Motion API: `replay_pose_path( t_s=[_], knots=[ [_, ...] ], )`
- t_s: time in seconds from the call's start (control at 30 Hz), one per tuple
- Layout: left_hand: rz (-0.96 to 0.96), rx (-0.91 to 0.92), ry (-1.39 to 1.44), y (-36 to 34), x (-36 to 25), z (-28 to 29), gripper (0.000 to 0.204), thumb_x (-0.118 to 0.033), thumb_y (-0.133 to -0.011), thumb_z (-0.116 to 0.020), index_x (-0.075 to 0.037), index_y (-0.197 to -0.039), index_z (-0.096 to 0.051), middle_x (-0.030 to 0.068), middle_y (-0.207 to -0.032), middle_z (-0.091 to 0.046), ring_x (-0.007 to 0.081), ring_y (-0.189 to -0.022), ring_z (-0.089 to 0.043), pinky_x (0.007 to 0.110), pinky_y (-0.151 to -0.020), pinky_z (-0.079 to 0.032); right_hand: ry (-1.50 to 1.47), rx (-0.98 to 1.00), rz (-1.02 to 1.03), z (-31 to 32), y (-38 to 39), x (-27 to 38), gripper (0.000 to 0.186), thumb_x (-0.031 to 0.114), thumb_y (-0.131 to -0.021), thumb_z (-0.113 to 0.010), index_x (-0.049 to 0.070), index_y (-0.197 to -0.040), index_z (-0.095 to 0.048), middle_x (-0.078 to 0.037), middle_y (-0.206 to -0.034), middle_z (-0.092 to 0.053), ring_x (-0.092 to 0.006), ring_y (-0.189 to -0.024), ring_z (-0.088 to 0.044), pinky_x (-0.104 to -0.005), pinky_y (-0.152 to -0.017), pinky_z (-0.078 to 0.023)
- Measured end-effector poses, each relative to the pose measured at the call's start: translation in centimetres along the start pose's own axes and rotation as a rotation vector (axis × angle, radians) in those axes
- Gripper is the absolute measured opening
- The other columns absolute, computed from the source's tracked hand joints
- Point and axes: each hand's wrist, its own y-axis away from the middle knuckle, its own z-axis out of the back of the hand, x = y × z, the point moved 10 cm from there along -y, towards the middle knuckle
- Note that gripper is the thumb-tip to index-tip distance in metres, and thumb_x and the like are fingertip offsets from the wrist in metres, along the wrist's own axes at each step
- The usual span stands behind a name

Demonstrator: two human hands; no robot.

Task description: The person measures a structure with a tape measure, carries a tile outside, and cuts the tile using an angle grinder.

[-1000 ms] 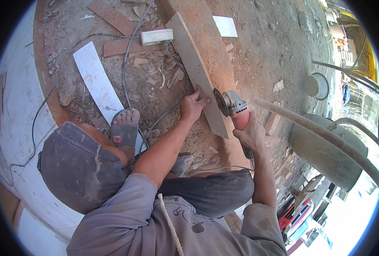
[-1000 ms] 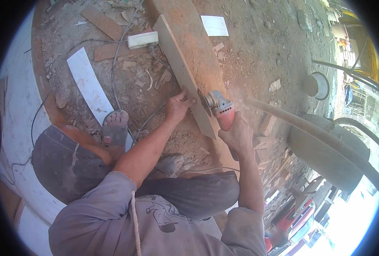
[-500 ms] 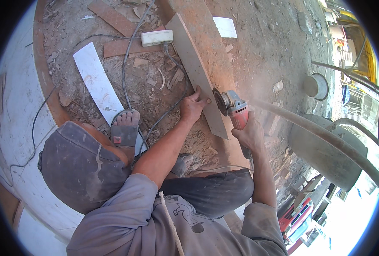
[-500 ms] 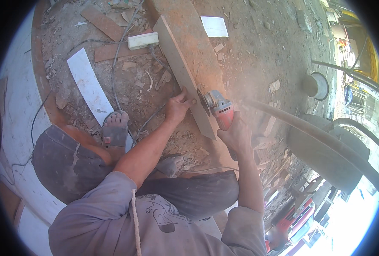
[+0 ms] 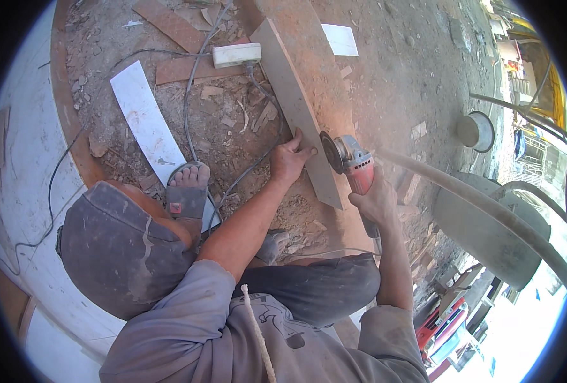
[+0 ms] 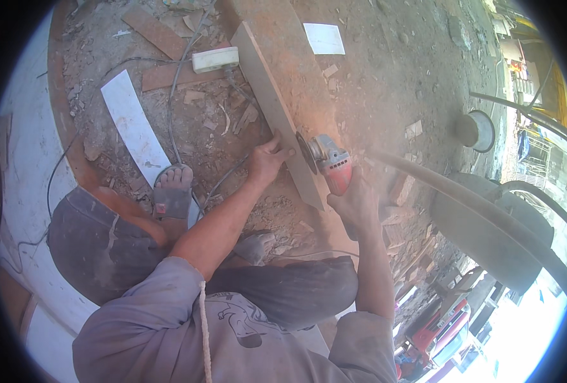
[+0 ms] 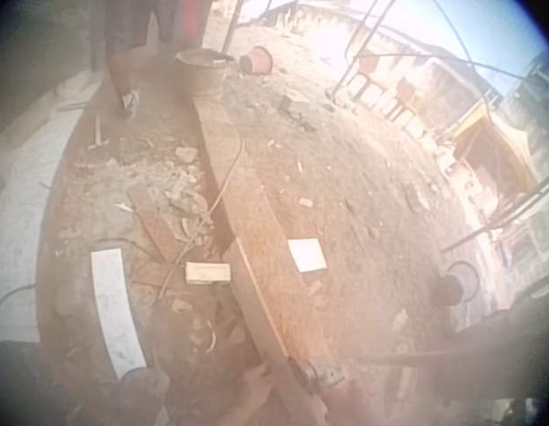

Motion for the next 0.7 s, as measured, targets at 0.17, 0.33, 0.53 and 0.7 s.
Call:
replay_pose_path(
  t_s=[0.17, 0.33, 0.53, 0.7],
  knots=[
    [0.043, 0.057, -0.047, 0.2, -0.7, -0.5, 0.074, -0.021, -0.082, -0.080, 0.004, -0.142, -0.045, 0.0154, -0.122, -0.069, 0.0120, -0.105, -0.066, 0.026, -0.090, -0.051, 0.031, 0.004, -0.017, 0.1, -0.2, -0.1, 0.052, 0.021, -0.065, -0.070, -0.003, -0.108, -0.052, -0.028, -0.095, -0.068, -0.0440, -0.095, -0.067, -0.0482, -0.083, -0.051],
    [0.103, 0.109, -0.061, 0.5, -1.7, -0.5, 0.075, -0.017, -0.084, -0.079, 0.008, -0.144, -0.040, 0.0124, -0.129, -0.067, 0.0098, -0.111, -0.062, 0.024, -0.095, -0.049, 0.037, 0.020, -0.041, -0.1, -0.5, -0.2, 0.054, 0.021, -0.064, -0.071, -0.003, -0.108, -0.051, -0.028, -0.095, -0.068, -0.0441, -0.095, -0.067, -0.0486, -0.084, -0.051],
    [0.000, 0.010, -0.043, -0.1, 0.1, 0.1, 0.072, -0.027, -0.081, -0.081, -0.002, -0.141, -0.050, 0.0181, -0.113, -0.072, 0.0169, -0.097, -0.072, 0.029, -0.084, -0.053, 0.053, 0.031, -0.004, -0.7, -0.8, -0.1, 0.054, 0.023, -0.064, -0.071, -0.002, -0.108, -0.052, -0.027, -0.095, -0.069, -0.0436, -0.095, -0.067, -0.0481, -0.084, -0.051],
    [0.118, 0.145, -0.071, 0.5, -1.4, -1.4, 0.074, -0.015, -0.085, -0.077, 0.007, -0.145, -0.040, 0.0131, -0.132, -0.065, 0.0101, -0.113, -0.062, 0.025, -0.097, -0.048, 0.044, 0.011, -0.036, 0.0, -0.9, -0.7, 0.055, 0.024, -0.064, -0.072, -0.001, -0.109, -0.052, -0.026, -0.096, -0.069, -0.0436, -0.095, -0.067, -0.0480, -0.085, -0.051]
  ],
)
